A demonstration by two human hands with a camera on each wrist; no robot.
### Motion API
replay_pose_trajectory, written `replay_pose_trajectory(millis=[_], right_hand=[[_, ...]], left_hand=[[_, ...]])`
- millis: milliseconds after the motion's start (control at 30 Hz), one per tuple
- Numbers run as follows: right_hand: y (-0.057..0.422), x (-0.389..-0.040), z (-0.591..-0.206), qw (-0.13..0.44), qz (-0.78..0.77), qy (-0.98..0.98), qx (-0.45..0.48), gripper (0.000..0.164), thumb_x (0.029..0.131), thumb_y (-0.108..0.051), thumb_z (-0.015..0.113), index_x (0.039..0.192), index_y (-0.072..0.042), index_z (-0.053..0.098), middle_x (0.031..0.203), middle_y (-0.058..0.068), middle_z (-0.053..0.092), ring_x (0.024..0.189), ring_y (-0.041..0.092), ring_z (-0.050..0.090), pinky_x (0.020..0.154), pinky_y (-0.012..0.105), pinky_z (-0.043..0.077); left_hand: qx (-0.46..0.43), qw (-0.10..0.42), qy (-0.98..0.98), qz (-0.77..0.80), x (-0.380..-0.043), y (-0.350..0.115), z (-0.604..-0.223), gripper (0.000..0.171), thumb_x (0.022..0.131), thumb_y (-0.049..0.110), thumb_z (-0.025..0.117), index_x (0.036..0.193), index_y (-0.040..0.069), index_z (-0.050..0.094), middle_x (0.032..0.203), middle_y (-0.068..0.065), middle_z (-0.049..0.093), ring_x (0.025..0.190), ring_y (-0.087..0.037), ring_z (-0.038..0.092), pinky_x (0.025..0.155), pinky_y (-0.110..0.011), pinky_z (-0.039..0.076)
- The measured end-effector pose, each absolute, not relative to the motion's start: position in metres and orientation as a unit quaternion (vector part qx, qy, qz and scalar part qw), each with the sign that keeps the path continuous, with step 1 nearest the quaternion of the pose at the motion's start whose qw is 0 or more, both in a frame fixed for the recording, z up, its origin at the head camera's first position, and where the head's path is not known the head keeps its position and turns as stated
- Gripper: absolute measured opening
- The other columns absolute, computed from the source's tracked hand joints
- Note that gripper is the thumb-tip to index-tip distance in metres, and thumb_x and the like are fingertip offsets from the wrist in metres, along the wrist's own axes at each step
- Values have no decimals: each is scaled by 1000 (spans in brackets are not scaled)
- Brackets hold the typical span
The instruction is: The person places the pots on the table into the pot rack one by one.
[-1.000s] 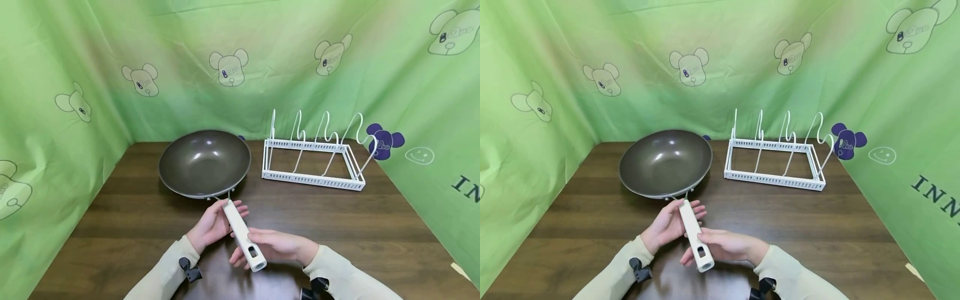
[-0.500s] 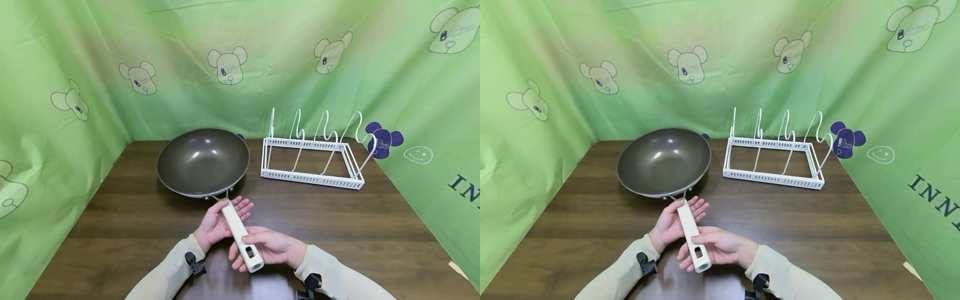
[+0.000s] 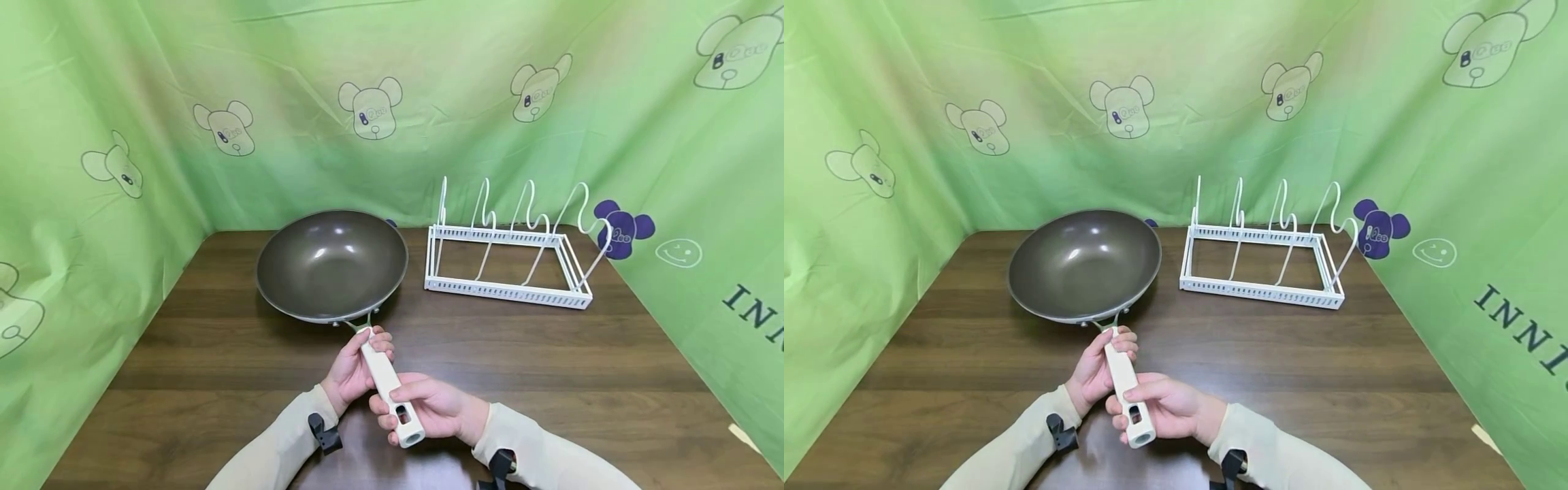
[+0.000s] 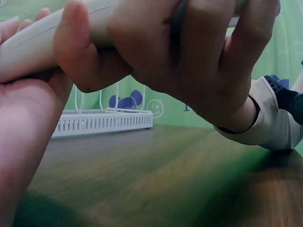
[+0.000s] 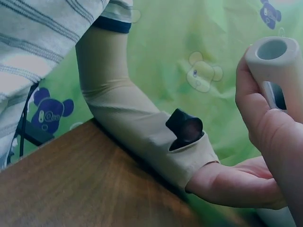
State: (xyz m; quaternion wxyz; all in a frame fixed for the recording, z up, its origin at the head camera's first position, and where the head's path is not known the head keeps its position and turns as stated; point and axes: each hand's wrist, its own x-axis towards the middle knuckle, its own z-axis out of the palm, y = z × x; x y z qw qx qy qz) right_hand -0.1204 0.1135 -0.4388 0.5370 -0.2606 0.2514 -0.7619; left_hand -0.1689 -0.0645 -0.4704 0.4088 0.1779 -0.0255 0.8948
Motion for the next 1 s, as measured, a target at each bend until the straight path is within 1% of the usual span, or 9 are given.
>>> replay_pose_trajectory(millis=[133, 400, 533, 667, 800, 1000], right_hand=[[112, -120, -438, 533, -762, 262, -257, 26, 101, -10, 46, 126, -16, 44, 100, 0, 51, 84, 9, 52, 79, 28, 47], [110, -122, -437, 509, -759, 299, -274, 30, 97, -14, 54, 123, -15, 40, 93, -3, 49, 76, 5, 50, 71, 23, 49], [111, -123, -438, 506, -754, 305, -286, 29, 97, -13, 52, 123, -15, 39, 91, -4, 49, 75, 5, 52, 70, 24, 50], [112, -123, -439, 508, -744, 308, -306, 27, 99, -12, 51, 123, -15, 38, 91, -4, 50, 75, 7, 53, 70, 25, 51], [114, -123, -439, 508, -737, 305, -326, 27, 99, -13, 50, 123, -17, 38, 91, -4, 49, 75, 7, 52, 69, 25, 50], [116, -125, -435, 501, -736, 304, -340, 28, 99, -12, 48, 124, -18, 40, 90, -3, 48, 74, 8, 51, 67, 25, 49]], left_hand=[[193, 405, -37, 893, -171, -62, -472, 5, 103, 11, 52, 101, 7, 50, 86, 1, 48, 83, -13, 53, 91, -25, 44], [224, 396, -56, 888, -175, -61, -475, 5, 101, 7, 55, 101, 7, 50, 85, 1, 45, 85, -14, 53, 92, -26, 43], [245, 387, -44, 888, -174, -62, -474, 6, 101, 7, 55, 101, 7, 49, 85, 2, 41, 84, -13, 52, 93, -26, 42], [267, 373, -12, 889, -175, -62, -471, 6, 100, 6, 55, 101, 8, 48, 84, 3, 38, 83, -12, 52, 89, -24, 41], [287, 358, 19, 889, -175, -62, -466, 5, 101, 6, 53, 101, 10, 49, 83, 3, 40, 82, -11, 52, 86, -23, 40], [306, 341, 44, 888, -177, -60, -457, 4, 102, 7, 51, 102, 11, 50, 82, 3, 41, 81, -10, 52, 85, -22, 40]])
